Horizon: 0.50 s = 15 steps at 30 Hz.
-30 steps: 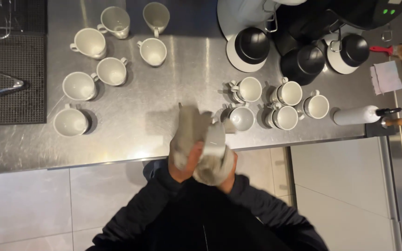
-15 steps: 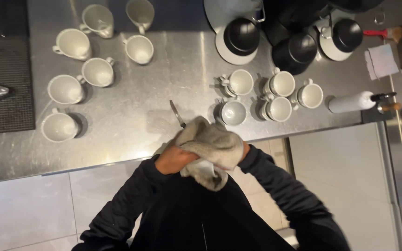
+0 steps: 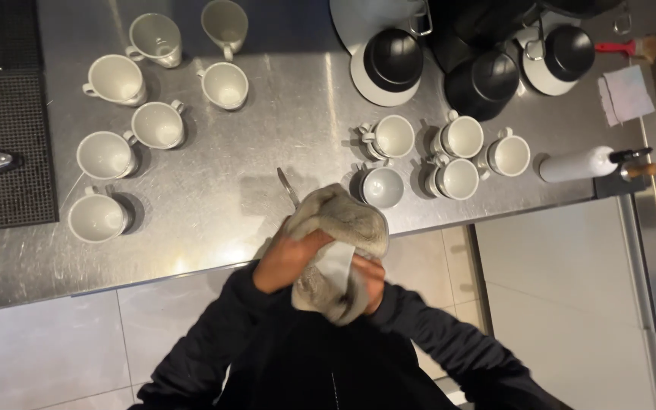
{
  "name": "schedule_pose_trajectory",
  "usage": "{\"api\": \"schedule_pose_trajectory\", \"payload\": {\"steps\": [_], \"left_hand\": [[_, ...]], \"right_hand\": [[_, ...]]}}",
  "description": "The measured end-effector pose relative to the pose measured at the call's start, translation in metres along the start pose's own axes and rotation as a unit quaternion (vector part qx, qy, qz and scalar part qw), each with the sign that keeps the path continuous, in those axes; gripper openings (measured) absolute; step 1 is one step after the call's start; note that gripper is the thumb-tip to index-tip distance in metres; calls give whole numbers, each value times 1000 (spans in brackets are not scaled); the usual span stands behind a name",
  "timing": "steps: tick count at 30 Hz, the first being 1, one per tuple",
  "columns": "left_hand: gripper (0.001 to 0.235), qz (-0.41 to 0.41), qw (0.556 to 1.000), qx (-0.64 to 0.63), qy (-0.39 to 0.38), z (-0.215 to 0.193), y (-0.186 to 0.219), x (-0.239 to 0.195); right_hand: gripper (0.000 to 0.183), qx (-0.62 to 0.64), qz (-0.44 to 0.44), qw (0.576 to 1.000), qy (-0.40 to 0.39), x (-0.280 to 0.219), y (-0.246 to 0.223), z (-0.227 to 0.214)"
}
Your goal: Wiping ceramic coffee cups with a cloth and placing them on top of an espresso machine.
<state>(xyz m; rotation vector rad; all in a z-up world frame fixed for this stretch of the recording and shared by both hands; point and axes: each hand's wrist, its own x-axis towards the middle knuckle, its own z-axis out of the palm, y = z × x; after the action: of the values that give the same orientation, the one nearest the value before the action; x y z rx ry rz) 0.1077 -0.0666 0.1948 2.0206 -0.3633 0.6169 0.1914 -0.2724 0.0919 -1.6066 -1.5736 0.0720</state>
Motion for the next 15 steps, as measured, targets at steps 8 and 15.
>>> {"api": "schedule_pose_trajectory", "payload": {"steps": [8, 15], "left_hand": [[17, -228, 966, -114, 33, 88, -57, -57], [26, -130, 990, -23, 51, 72, -18, -20]], "right_hand": [[22, -62, 92, 989, 99, -18, -48, 0], [17, 395, 606, 651, 232, -13, -90, -9]]}}
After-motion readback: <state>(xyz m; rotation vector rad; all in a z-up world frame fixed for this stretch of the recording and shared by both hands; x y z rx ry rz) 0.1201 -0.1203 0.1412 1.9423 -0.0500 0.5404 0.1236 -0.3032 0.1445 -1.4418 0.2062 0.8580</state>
